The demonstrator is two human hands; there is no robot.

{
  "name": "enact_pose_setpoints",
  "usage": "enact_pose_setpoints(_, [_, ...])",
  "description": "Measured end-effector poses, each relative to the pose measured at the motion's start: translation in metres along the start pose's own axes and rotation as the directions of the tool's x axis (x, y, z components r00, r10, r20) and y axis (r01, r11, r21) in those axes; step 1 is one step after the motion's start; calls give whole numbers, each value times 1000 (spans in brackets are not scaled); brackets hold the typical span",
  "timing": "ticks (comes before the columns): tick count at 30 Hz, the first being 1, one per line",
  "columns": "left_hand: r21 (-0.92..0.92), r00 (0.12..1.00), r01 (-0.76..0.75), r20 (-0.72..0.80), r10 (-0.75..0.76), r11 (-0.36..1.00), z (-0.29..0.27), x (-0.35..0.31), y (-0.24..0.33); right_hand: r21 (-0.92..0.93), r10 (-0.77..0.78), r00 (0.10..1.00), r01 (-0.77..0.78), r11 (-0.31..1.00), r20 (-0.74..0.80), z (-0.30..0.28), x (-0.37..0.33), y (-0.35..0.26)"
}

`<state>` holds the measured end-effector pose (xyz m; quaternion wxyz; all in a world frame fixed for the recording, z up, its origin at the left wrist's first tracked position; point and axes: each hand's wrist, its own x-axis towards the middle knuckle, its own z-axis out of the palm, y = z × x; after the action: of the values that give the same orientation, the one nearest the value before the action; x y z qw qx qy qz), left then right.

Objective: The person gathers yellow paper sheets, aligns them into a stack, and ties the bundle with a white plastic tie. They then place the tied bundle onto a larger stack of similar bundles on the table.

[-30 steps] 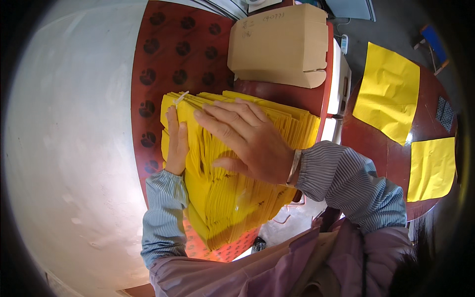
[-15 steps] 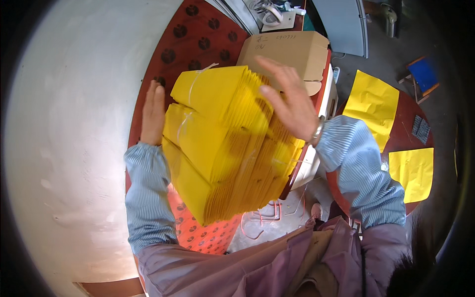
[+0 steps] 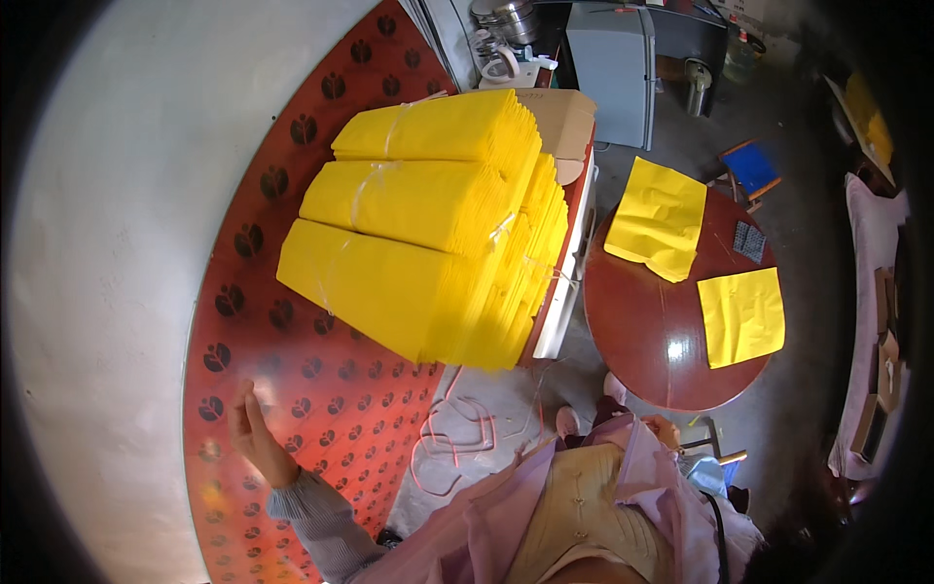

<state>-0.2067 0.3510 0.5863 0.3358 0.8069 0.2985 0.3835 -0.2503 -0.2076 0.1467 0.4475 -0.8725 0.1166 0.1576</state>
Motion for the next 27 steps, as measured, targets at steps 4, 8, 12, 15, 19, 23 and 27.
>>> enact_pose_setpoints(4, [-40,961,-266,74,268,963,21,29,21,-104,-193,968,178,979,-162,-29,33,-46])
enact_pose_setpoints(8, [-115,836,-476,249,489,872,69,94,72,-88,-589,738,597,797,-329,-95,101,-181])
enact_pose_setpoints(12, [-138,658,-612,459,597,779,160,184,92,-124,-750,534,776,618,-391,-142,124,-335])
enact_pose_setpoints(15, [98,588,-714,623,517,694,234,244,79,-158,-862,347,891,426,-368,-148,125,-432])
enact_pose_setpoints(19, [167,584,-718,673,454,676,320,294,52,-376,-970,139,903,207,-199,-133,147,-523])
enact_pose_setpoints(23, [224,647,-597,702,297,770,382,326,38,-471,-965,211,842,262,-159,-105,192,-567])
enact_pose_setpoints(27, [179,556,-521,813,173,835,402,337,23,-461,-903,392,777,428,-178,-90,243,-577])
